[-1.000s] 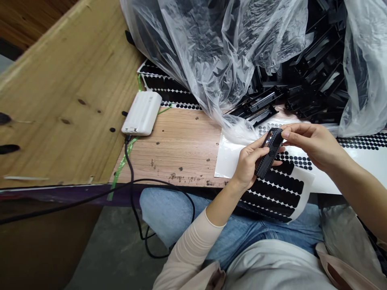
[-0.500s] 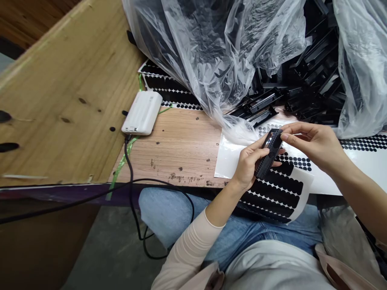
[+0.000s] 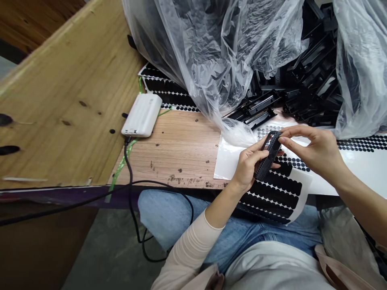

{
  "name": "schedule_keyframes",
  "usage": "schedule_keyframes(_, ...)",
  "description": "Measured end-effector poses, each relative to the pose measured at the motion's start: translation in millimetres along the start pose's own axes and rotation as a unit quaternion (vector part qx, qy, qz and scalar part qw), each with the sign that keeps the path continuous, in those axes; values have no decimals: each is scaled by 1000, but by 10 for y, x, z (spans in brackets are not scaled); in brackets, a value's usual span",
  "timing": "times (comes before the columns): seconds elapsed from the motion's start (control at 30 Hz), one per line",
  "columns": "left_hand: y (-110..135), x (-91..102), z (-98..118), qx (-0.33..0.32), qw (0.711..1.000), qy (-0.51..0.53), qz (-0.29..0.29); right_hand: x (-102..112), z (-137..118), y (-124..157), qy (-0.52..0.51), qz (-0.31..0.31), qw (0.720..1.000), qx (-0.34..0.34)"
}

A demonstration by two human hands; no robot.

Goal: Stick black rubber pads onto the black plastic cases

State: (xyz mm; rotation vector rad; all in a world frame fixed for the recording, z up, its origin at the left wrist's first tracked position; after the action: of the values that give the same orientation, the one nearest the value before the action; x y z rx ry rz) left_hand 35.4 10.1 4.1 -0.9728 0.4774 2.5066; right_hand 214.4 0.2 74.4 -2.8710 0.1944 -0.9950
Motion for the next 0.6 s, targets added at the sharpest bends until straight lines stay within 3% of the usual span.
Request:
schedule_keyframes(0.2,6,3,-2,1,1000,-17,-20,-7,-30,46,36,24,999,7)
schedule_keyframes(0.47,31,26,-31,5,995,-77,-57,24,-10,68,116,72,984,118)
schedule_keyframes(0.53,33,29,-25,-3,996,-78,-51,27,15,23,103,56,989,94)
schedule_keyframes(0.6,34,28,-19,-5,996,-75,-47,31,62,-59,47,-13,998,43)
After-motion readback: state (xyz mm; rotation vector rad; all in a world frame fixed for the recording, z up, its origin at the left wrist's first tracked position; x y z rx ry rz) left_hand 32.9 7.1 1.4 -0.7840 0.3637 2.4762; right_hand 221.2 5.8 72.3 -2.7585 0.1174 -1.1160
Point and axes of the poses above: each hand's wrist, its own y-axis away from the middle knuckle, its own x-axis out of the back of the hand, z = x × y, the point moved 1 cm from there along -y, towards the middle knuckle, and after that the axes turned 4 degrees about -x, right-handed, at the moved point
